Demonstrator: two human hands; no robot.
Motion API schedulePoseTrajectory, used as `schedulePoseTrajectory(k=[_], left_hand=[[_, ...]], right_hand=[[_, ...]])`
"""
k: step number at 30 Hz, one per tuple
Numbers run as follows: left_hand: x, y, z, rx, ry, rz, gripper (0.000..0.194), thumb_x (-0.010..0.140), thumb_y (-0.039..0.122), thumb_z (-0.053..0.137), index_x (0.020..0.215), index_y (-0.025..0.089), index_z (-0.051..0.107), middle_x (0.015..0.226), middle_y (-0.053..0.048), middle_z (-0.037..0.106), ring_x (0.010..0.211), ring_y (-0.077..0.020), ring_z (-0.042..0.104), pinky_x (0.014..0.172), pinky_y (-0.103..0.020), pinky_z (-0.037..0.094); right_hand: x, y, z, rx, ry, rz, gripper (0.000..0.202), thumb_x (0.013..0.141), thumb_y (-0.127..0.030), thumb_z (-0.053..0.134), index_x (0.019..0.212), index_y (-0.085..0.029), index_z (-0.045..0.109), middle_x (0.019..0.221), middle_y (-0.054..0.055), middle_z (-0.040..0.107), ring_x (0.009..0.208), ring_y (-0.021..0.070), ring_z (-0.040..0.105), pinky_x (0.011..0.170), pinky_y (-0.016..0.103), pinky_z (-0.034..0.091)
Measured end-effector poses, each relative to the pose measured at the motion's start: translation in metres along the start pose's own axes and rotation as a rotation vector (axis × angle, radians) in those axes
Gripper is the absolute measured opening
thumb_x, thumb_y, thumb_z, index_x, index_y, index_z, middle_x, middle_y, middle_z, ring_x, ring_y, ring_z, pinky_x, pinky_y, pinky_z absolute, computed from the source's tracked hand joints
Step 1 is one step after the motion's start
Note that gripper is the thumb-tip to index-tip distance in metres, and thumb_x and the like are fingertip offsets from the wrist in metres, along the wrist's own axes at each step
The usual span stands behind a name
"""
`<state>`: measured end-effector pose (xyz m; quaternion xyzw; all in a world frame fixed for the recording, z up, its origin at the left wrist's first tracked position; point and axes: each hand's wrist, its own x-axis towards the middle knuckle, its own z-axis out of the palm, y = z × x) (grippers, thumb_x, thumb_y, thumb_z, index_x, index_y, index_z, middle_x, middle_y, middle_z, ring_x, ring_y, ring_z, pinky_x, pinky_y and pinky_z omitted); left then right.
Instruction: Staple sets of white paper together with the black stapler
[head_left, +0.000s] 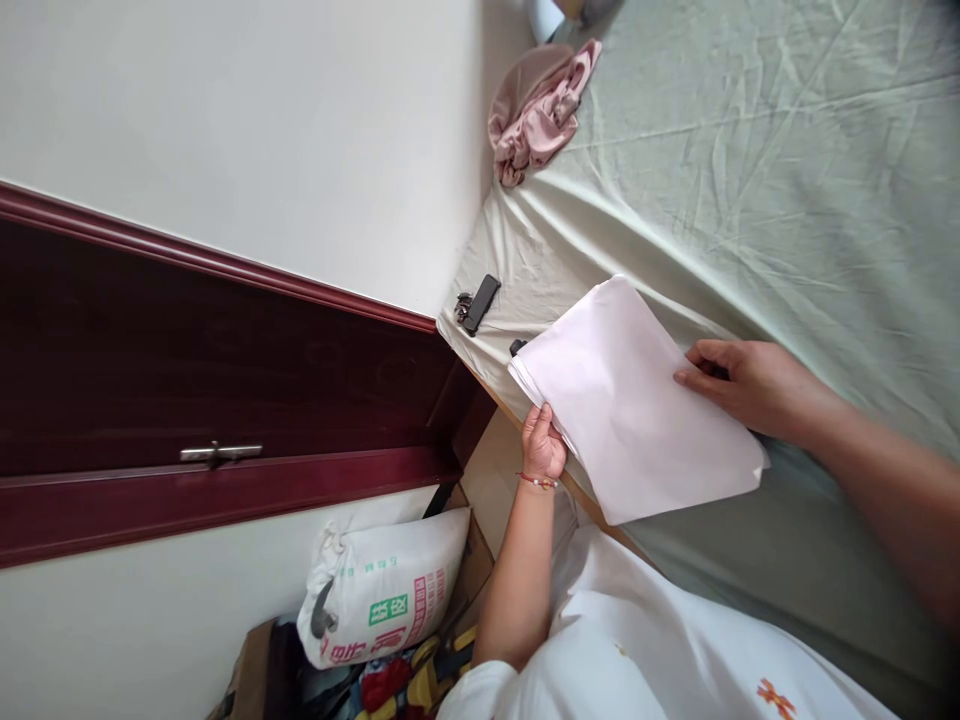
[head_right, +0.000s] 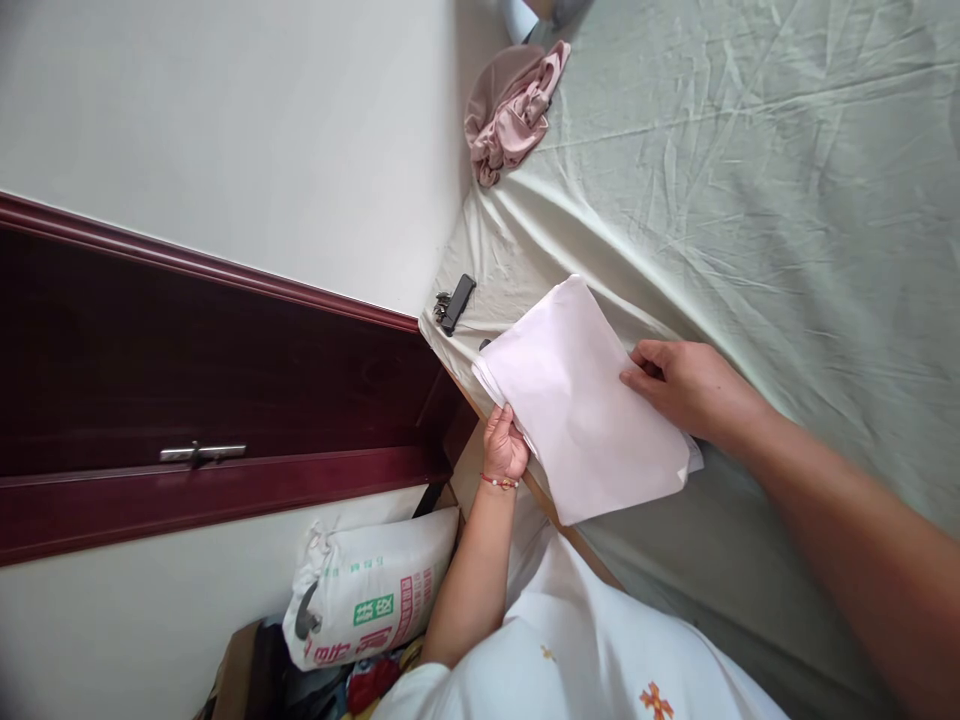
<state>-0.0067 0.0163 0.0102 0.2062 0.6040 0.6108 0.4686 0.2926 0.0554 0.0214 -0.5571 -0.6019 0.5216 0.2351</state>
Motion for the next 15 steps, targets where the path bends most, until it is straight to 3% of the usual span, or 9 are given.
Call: schedulePoseTrajectory(k=[5,9,12,15], left_hand=[[-0.0006,-0.0035,-0.0040,0.012,-0.052,0.025,0.038,0.062,0.029,0.093,0.095,0.023,0.077,0.099,-0.003,0.081,0.105,-0.0209,0.074,0.103,-0.035,0.052],[0.0009,-0.0036,-0.0048,0.020,-0.027,0.010,0.034,0.067,0.031,0.089,0.097,0.021,0.075,0.103,-0.005,0.080,0.111,-0.0219,0.072,0.105,-0.035,0.050],[0.0016,-0.0017,-0.0038,0.019,-0.019,0.010,0.030,0.072,0.026,0.084,0.099,0.022,0.072,0.104,-0.003,0.078,0.107,-0.0183,0.072,0.102,-0.031,0.052],[0.0014,0.0006,-0.0027,0.020,-0.058,0.029,0.044,0.070,0.018,0.080,0.111,0.026,0.066,0.098,0.001,0.075,0.094,-0.0125,0.071,0.093,-0.025,0.052]], right_hand=[[0.0003,-0.0012,-0.0003,-0.066,0.009,0.008,0.027,0.084,-0.052,0.059,0.082,-0.025,0.061,0.070,0.000,0.064,0.062,0.0172,0.054,0.057,0.031,0.033],[-0.0021,-0.0021,-0.0006,-0.090,-0.003,0.010,0.026,0.088,-0.047,0.054,0.074,-0.024,0.053,0.064,-0.001,0.058,0.058,0.0152,0.049,0.057,0.031,0.031],[-0.0037,-0.0040,-0.0010,-0.084,0.028,0.006,0.029,0.090,-0.045,0.051,0.071,-0.024,0.047,0.060,-0.002,0.052,0.057,0.0144,0.045,0.058,0.030,0.031],[-0.0041,-0.0053,-0.0013,-0.085,0.049,-0.005,0.031,0.091,-0.044,0.051,0.068,-0.024,0.043,0.058,-0.002,0.050,0.056,0.0140,0.044,0.058,0.030,0.031]])
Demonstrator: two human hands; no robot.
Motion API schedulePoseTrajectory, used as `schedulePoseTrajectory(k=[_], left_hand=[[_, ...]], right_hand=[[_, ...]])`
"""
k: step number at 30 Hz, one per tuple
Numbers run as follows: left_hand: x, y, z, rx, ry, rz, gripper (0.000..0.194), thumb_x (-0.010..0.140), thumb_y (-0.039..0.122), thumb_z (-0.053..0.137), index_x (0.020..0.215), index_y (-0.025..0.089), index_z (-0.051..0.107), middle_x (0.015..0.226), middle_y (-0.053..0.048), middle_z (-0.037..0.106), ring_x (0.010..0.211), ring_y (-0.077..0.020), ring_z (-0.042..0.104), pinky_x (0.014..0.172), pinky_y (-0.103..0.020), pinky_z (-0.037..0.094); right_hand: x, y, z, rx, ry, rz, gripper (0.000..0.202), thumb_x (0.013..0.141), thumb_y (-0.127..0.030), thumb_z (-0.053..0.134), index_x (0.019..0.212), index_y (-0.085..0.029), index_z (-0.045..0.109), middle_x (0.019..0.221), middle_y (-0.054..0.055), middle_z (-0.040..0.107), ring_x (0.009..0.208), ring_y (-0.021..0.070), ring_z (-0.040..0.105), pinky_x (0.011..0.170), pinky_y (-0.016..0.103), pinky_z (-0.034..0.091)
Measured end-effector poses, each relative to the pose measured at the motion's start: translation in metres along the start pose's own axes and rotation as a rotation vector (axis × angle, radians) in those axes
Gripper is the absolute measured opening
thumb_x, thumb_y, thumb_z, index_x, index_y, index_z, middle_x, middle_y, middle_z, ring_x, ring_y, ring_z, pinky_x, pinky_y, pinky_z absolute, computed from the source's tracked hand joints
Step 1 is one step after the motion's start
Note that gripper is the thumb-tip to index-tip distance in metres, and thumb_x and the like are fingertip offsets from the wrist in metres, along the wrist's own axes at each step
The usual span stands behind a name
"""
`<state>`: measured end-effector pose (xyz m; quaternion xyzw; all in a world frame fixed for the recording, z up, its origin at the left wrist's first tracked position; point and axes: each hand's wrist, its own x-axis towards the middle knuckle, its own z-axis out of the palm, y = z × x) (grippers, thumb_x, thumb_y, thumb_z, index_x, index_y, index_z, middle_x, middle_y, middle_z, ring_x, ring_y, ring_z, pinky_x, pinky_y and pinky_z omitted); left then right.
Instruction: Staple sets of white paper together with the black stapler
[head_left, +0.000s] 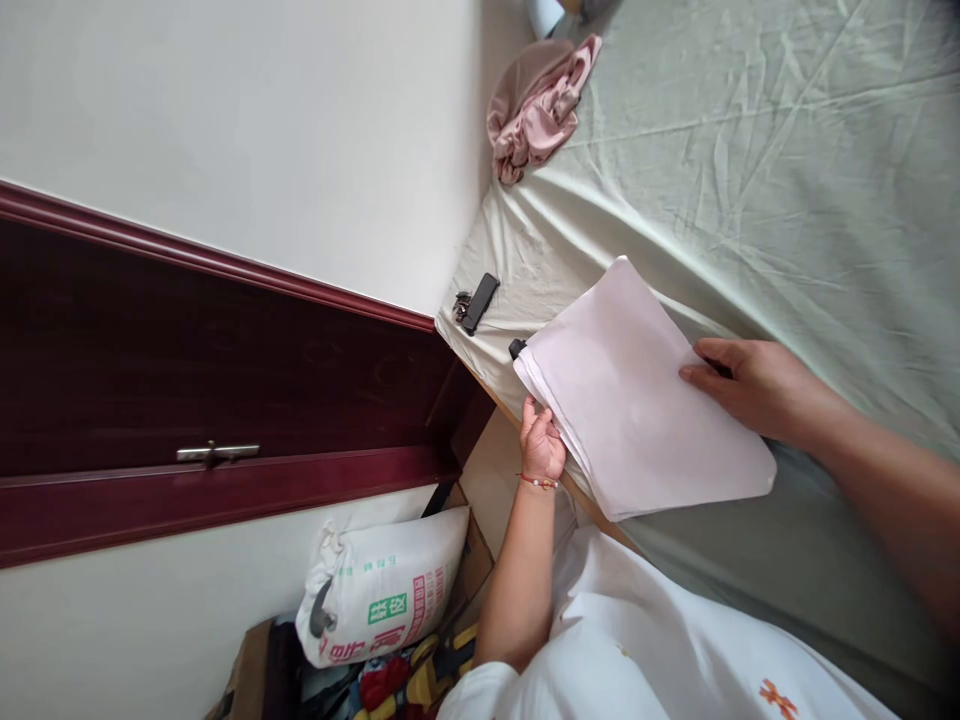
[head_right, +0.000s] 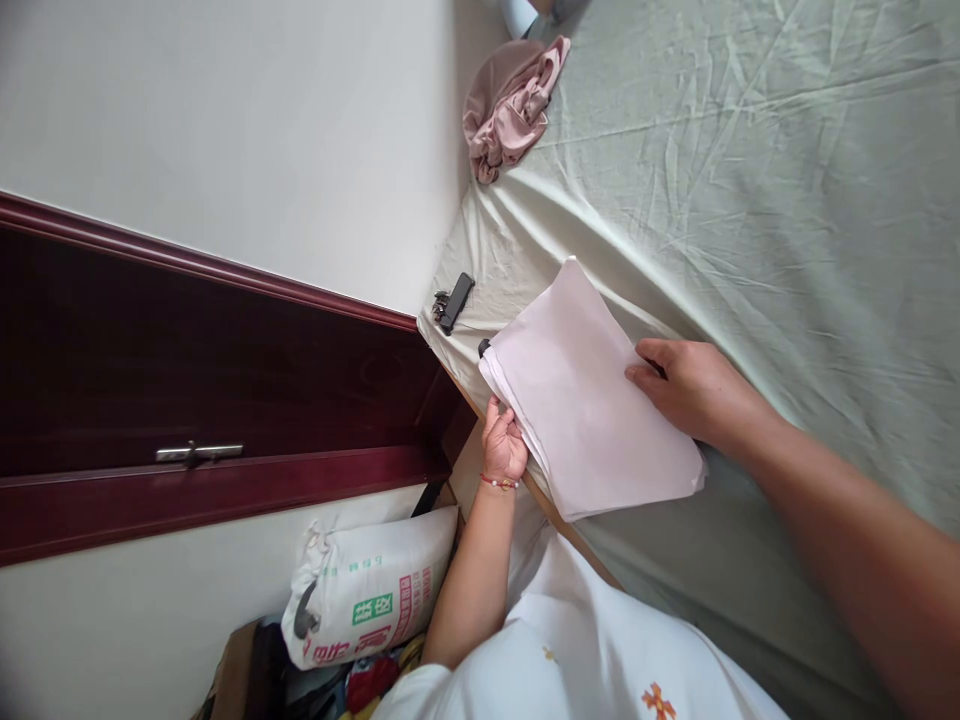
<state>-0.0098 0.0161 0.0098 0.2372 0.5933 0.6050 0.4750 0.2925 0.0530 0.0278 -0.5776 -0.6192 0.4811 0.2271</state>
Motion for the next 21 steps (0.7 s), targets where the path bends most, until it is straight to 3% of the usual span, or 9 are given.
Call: schedulePoseTrajectory(k=[4,8,12,18,21], left_hand=[[-0.001,-0.001,0.004,0.030,-0.016,0.083,0.067,0.065,0.012,0.079,0.124,0.032,0.053,0.090,0.004,0.069,0.081,-0.0093,0.066,0.081,-0.022,0.051],[-0.001,-0.007,0.008,0.091,0.053,0.176,0.056,0.060,0.014,0.082,0.104,0.029,0.053,0.083,0.006,0.062,0.070,-0.0079,0.059,0.070,-0.020,0.047],[0.000,-0.011,0.010,0.105,0.056,0.168,0.040,0.059,0.025,0.088,0.084,0.022,0.057,0.079,0.005,0.062,0.073,-0.0086,0.060,0.076,-0.023,0.048],[-0.004,-0.010,0.010,0.013,0.087,0.130,0.037,0.065,0.047,0.088,0.082,0.020,0.070,0.087,0.000,0.073,0.085,-0.0143,0.067,0.087,-0.030,0.050],[-0.004,-0.010,0.009,-0.011,0.078,0.089,0.039,0.058,0.045,0.093,0.077,0.018,0.071,0.082,0.001,0.074,0.081,-0.0131,0.067,0.086,-0.028,0.050]], right_hand=[[0.000,0.001,0.000,-0.001,0.005,-0.012,0.032,0.091,-0.044,0.049,0.067,-0.024,0.043,0.057,-0.003,0.050,0.056,0.0139,0.044,0.058,0.030,0.031],[0.001,0.002,0.001,0.009,-0.002,-0.004,0.032,0.091,-0.046,0.048,0.068,-0.025,0.044,0.058,-0.002,0.051,0.056,0.0150,0.045,0.057,0.030,0.031],[0.002,0.002,0.002,0.002,0.017,-0.016,0.034,0.089,-0.046,0.049,0.064,-0.026,0.040,0.056,-0.001,0.050,0.055,0.0172,0.045,0.056,0.031,0.032],[0.002,0.001,0.001,-0.025,0.005,0.015,0.033,0.089,-0.046,0.048,0.065,-0.025,0.041,0.056,-0.001,0.052,0.055,0.0167,0.047,0.056,0.031,0.032],[0.000,0.000,0.000,-0.032,-0.009,0.010,0.032,0.091,-0.046,0.048,0.068,-0.025,0.044,0.059,-0.001,0.054,0.057,0.0161,0.047,0.058,0.031,0.032]])
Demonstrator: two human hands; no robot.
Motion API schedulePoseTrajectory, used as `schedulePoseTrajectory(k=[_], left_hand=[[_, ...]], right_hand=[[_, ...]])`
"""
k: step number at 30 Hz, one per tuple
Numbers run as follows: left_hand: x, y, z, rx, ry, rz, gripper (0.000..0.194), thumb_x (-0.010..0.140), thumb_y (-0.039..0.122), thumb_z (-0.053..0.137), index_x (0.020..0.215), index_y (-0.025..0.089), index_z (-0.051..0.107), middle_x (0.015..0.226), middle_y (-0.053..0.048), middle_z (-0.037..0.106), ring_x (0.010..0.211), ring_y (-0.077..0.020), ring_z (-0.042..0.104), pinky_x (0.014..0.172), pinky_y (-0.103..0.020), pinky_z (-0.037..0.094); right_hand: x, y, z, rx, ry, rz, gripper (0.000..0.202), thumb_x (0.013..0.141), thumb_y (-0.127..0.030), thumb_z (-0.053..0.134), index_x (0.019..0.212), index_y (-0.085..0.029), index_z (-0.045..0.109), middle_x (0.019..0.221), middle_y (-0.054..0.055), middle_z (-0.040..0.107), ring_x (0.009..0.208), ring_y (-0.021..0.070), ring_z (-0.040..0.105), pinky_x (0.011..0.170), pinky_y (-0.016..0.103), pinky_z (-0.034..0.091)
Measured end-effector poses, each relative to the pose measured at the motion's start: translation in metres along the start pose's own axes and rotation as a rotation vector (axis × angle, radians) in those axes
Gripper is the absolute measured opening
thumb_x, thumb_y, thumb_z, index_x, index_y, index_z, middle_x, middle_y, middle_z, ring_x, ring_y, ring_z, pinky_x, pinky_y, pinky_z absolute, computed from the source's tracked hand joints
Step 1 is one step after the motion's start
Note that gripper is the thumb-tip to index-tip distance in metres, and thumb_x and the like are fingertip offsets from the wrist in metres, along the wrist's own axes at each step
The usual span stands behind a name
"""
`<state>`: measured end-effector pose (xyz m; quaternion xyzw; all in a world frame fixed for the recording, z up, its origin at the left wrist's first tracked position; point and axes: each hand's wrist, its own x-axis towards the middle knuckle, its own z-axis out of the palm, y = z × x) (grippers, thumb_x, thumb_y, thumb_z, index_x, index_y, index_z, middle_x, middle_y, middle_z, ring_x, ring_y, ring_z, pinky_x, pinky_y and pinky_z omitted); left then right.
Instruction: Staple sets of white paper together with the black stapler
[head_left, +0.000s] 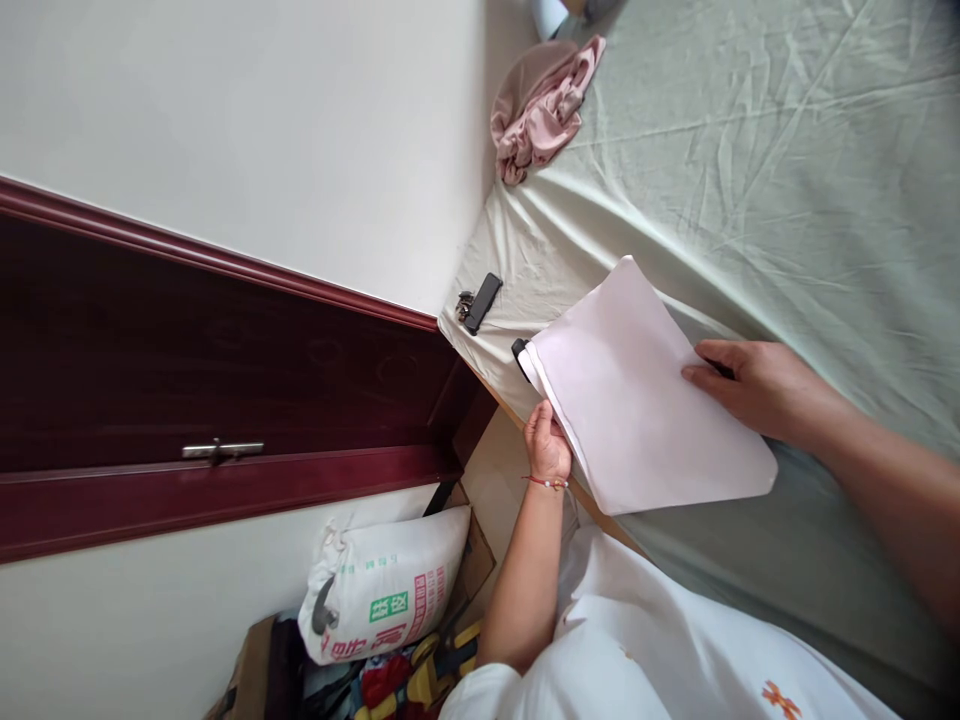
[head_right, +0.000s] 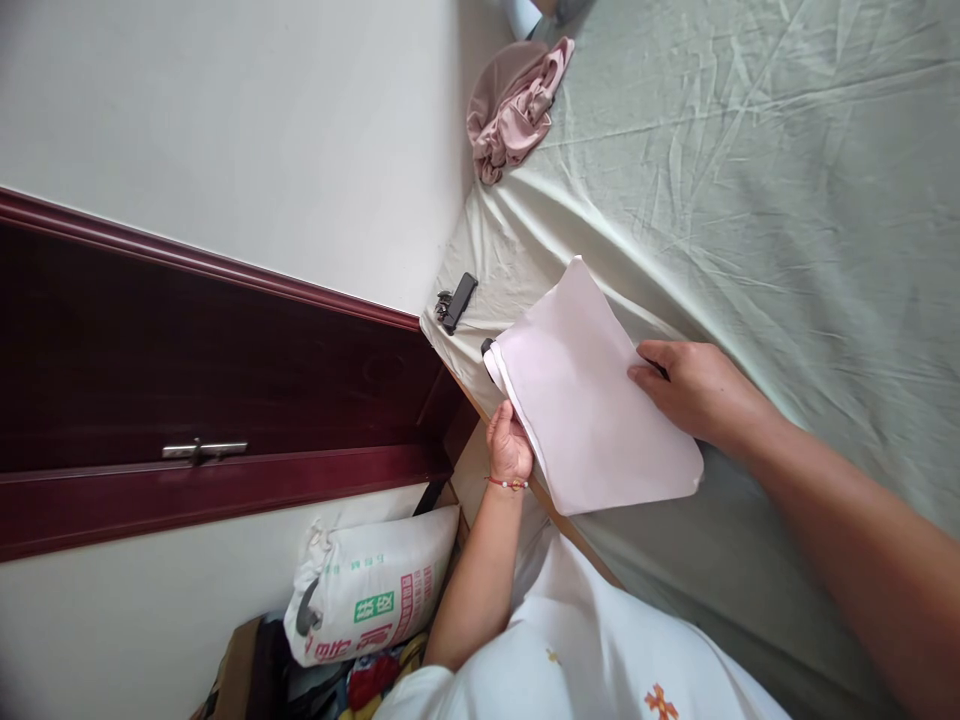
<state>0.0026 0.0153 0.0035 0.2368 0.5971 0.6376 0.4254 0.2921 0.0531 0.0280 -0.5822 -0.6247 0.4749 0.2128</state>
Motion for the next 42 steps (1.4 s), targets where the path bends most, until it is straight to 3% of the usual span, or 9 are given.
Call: schedulePoseTrajectory(k=[3,8,15,19,24,27,30,35,42], left_hand=[[0.002,0.000,-0.002,0.046,0.029,-0.022,0.041,0.050,0.034,0.097,0.074,0.018,0.068,0.072,0.004,0.070,0.072,-0.0101,0.064,0.081,-0.026,0.049],[0.002,0.000,-0.004,0.088,0.017,-0.050,0.043,0.054,0.035,0.096,0.073,0.018,0.061,0.071,0.004,0.068,0.072,-0.0117,0.065,0.083,-0.028,0.048],[0.001,0.002,-0.002,0.056,-0.007,-0.048,0.048,0.051,0.036,0.097,0.074,0.019,0.059,0.075,0.005,0.070,0.074,-0.0119,0.066,0.083,-0.028,0.049],[0.000,0.003,-0.003,0.009,0.066,-0.032,0.038,0.056,0.035,0.093,0.076,0.020,0.064,0.077,0.005,0.072,0.076,-0.0119,0.067,0.084,-0.027,0.049],[0.001,0.005,-0.007,0.026,-0.027,-0.064,0.021,0.061,0.028,0.077,0.079,0.020,0.072,0.081,0.002,0.074,0.080,-0.0155,0.068,0.083,-0.029,0.050],[0.003,0.003,-0.009,0.046,0.028,-0.062,0.020,0.059,0.027,0.078,0.077,0.021,0.070,0.076,0.004,0.071,0.073,-0.0133,0.066,0.079,-0.027,0.050],[0.002,0.001,-0.008,0.096,0.059,-0.016,0.030,0.059,0.031,0.086,0.083,0.023,0.070,0.080,0.004,0.072,0.076,-0.0130,0.066,0.082,-0.028,0.050],[-0.002,0.006,-0.002,0.089,-0.036,0.009,0.073,0.055,0.043,0.095,0.121,0.034,0.066,0.108,0.001,0.075,0.101,-0.0195,0.069,0.092,-0.033,0.053],[-0.008,0.014,0.003,0.121,-0.067,-0.002,0.098,0.048,0.046,0.099,0.134,0.038,0.054,0.106,0.000,0.074,0.096,-0.0199,0.070,0.089,-0.033,0.054]], right_hand=[[-0.001,-0.002,-0.001,0.007,-0.007,-0.011,0.031,0.092,-0.049,0.048,0.072,-0.025,0.049,0.060,0.000,0.056,0.057,0.0165,0.048,0.058,0.031,0.032],[0.001,-0.002,-0.001,0.018,0.009,0.029,0.026,0.088,-0.049,0.052,0.085,-0.024,0.060,0.070,0.003,0.065,0.062,0.0194,0.053,0.059,0.031,0.033],[-0.002,-0.006,-0.004,-0.005,0.002,0.057,0.022,0.088,-0.045,0.051,0.081,-0.024,0.055,0.070,0.002,0.061,0.064,0.0187,0.052,0.061,0.031,0.034],[-0.002,-0.007,-0.004,0.014,0.021,0.059,0.022,0.087,-0.043,0.053,0.077,-0.024,0.053,0.067,0.002,0.060,0.063,0.0177,0.051,0.060,0.031,0.033],[0.000,-0.005,-0.003,0.007,0.012,0.063,0.022,0.086,-0.045,0.053,0.079,-0.024,0.055,0.070,0.003,0.062,0.064,0.0191,0.052,0.060,0.032,0.033],[0.000,-0.004,-0.003,-0.015,-0.002,0.064,0.023,0.087,-0.046,0.052,0.079,-0.025,0.055,0.070,0.003,0.062,0.064,0.0195,0.052,0.060,0.032,0.032],[0.000,-0.003,-0.003,-0.040,0.004,0.037,0.023,0.088,-0.045,0.051,0.076,-0.025,0.053,0.069,0.003,0.061,0.063,0.0191,0.051,0.059,0.032,0.031],[0.000,-0.002,-0.003,-0.040,0.001,0.036,0.025,0.089,-0.046,0.051,0.075,-0.025,0.051,0.069,0.003,0.061,0.063,0.0192,0.051,0.059,0.032,0.031],[-0.001,-0.003,-0.003,-0.038,-0.009,0.038,0.024,0.089,-0.044,0.051,0.074,-0.025,0.050,0.068,0.002,0.060,0.063,0.0186,0.051,0.060,0.032,0.031]])
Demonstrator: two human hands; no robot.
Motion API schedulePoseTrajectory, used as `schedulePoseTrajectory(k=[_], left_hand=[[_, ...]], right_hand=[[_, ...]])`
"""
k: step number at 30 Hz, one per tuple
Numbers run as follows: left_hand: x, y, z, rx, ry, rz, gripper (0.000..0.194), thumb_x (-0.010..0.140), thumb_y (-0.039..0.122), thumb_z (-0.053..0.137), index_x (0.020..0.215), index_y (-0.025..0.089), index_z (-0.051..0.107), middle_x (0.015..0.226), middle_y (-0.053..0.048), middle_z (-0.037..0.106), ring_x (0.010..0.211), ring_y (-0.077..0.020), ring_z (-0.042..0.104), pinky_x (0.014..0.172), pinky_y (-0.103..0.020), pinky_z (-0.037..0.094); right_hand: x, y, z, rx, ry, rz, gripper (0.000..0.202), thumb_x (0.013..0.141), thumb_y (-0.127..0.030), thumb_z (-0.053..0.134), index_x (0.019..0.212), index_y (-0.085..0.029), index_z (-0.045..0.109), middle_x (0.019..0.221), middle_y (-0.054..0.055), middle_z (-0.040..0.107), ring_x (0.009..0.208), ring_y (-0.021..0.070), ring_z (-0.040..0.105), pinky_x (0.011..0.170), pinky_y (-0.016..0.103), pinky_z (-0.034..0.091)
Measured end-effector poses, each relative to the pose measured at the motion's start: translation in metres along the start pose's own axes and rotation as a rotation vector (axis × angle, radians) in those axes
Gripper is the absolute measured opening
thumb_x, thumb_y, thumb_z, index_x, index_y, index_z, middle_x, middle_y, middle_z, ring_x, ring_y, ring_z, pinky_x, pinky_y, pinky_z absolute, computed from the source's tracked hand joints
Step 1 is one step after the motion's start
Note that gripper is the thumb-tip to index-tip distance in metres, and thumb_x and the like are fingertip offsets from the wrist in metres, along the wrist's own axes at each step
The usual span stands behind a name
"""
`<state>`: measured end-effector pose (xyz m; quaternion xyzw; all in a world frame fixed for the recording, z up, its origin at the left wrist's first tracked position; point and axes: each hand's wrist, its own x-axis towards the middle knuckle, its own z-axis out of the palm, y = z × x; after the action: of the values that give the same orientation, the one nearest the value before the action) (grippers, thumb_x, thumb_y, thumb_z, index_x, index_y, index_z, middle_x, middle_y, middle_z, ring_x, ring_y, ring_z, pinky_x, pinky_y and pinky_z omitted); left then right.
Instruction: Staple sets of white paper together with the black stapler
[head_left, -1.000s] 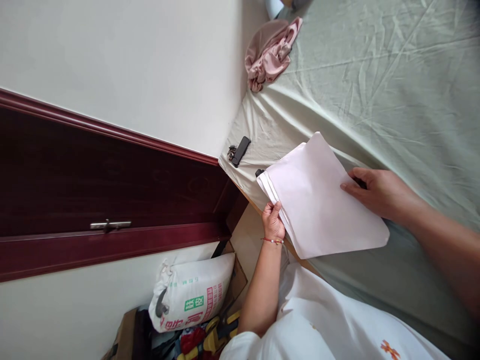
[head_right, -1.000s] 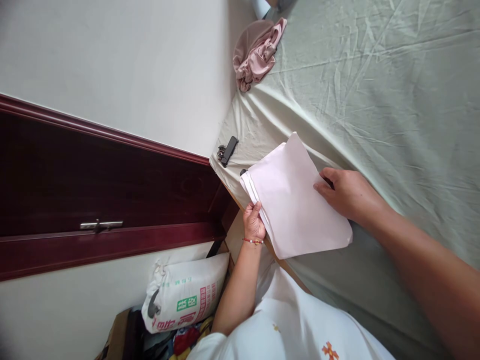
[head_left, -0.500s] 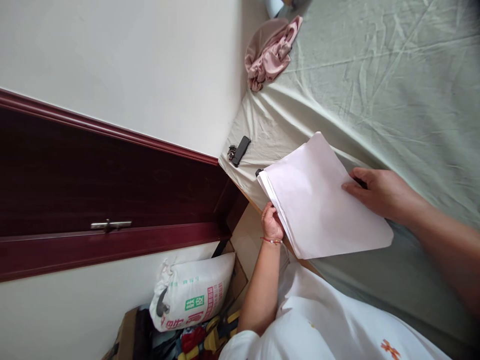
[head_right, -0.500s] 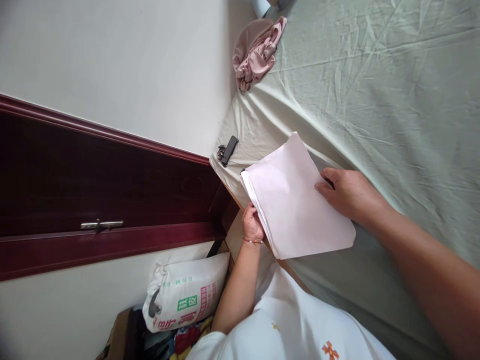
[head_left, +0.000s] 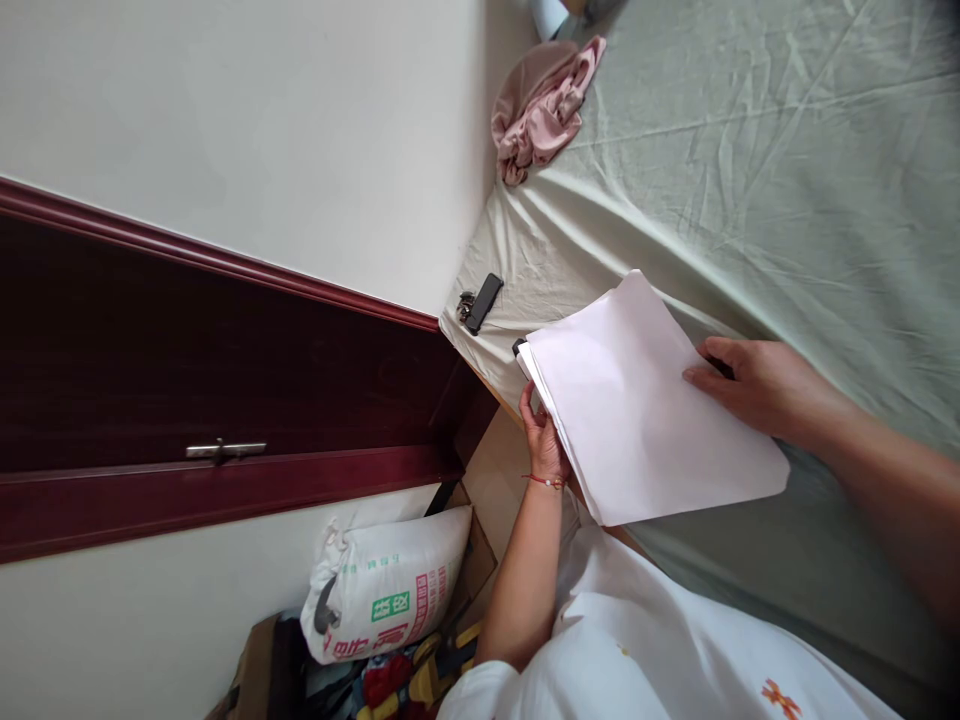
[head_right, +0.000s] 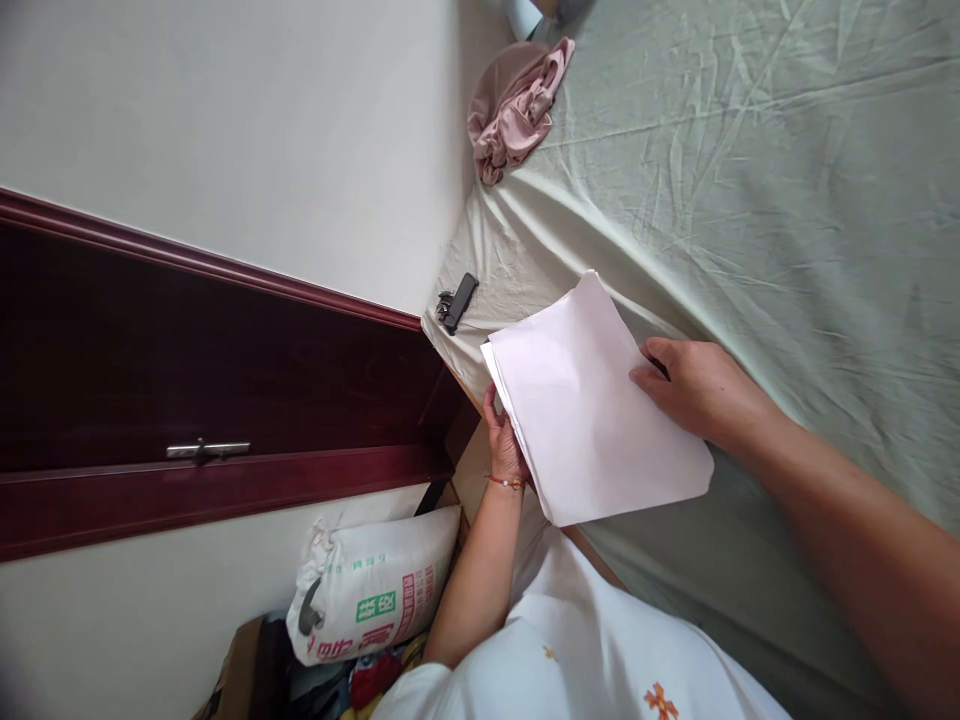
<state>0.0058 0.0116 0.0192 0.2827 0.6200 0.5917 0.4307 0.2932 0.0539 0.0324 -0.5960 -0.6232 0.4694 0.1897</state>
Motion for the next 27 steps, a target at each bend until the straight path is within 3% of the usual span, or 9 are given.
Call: schedulePoseTrajectory(k=[3,8,11,16,27], left_hand=[[0.001,0.000,0.000,0.031,0.009,-0.015,0.095,0.049,0.051,0.097,0.133,0.037,0.053,0.104,-0.001,0.074,0.093,-0.0201,0.070,0.087,-0.034,0.054],[0.005,-0.007,-0.005,0.029,0.040,-0.019,0.060,0.045,0.031,0.097,0.097,0.025,0.065,0.091,0.002,0.072,0.086,-0.0169,0.068,0.085,-0.031,0.053],[0.006,-0.009,-0.005,0.003,0.020,-0.040,0.048,0.048,0.026,0.094,0.087,0.023,0.065,0.086,0.003,0.071,0.081,-0.0149,0.067,0.085,-0.031,0.053],[0.004,-0.009,-0.004,-0.022,0.055,-0.020,0.042,0.049,0.024,0.091,0.081,0.023,0.065,0.080,0.005,0.071,0.075,-0.0119,0.065,0.081,-0.028,0.053],[0.006,-0.012,-0.011,0.031,0.044,0.026,0.042,0.055,0.040,0.092,0.083,0.023,0.065,0.075,0.006,0.067,0.070,-0.0108,0.061,0.075,-0.025,0.050]], right_hand=[[-0.001,0.000,0.000,0.008,0.002,-0.002,0.024,0.089,-0.044,0.051,0.074,-0.025,0.050,0.067,0.002,0.060,0.063,0.0186,0.051,0.060,0.032,0.031],[0.000,-0.002,0.000,0.000,0.005,0.000,0.023,0.088,-0.045,0.052,0.076,-0.025,0.053,0.069,0.003,0.062,0.063,0.0193,0.053,0.059,0.032,0.032],[0.000,-0.002,-0.001,0.006,-0.001,0.005,0.023,0.087,-0.045,0.053,0.079,-0.025,0.056,0.070,0.003,0.064,0.064,0.0196,0.054,0.060,0.032,0.032],[-0.002,-0.003,-0.002,0.022,0.012,0.022,0.023,0.088,-0.046,0.052,0.082,-0.024,0.056,0.074,0.004,0.064,0.066,0.0198,0.054,0.061,0.032,0.033],[-0.002,-0.006,-0.004,0.007,0.031,0.044,0.024,0.089,-0.045,0.050,0.076,-0.024,0.051,0.075,0.004,0.062,0.066,0.0190,0.051,0.061,0.032,0.034]])
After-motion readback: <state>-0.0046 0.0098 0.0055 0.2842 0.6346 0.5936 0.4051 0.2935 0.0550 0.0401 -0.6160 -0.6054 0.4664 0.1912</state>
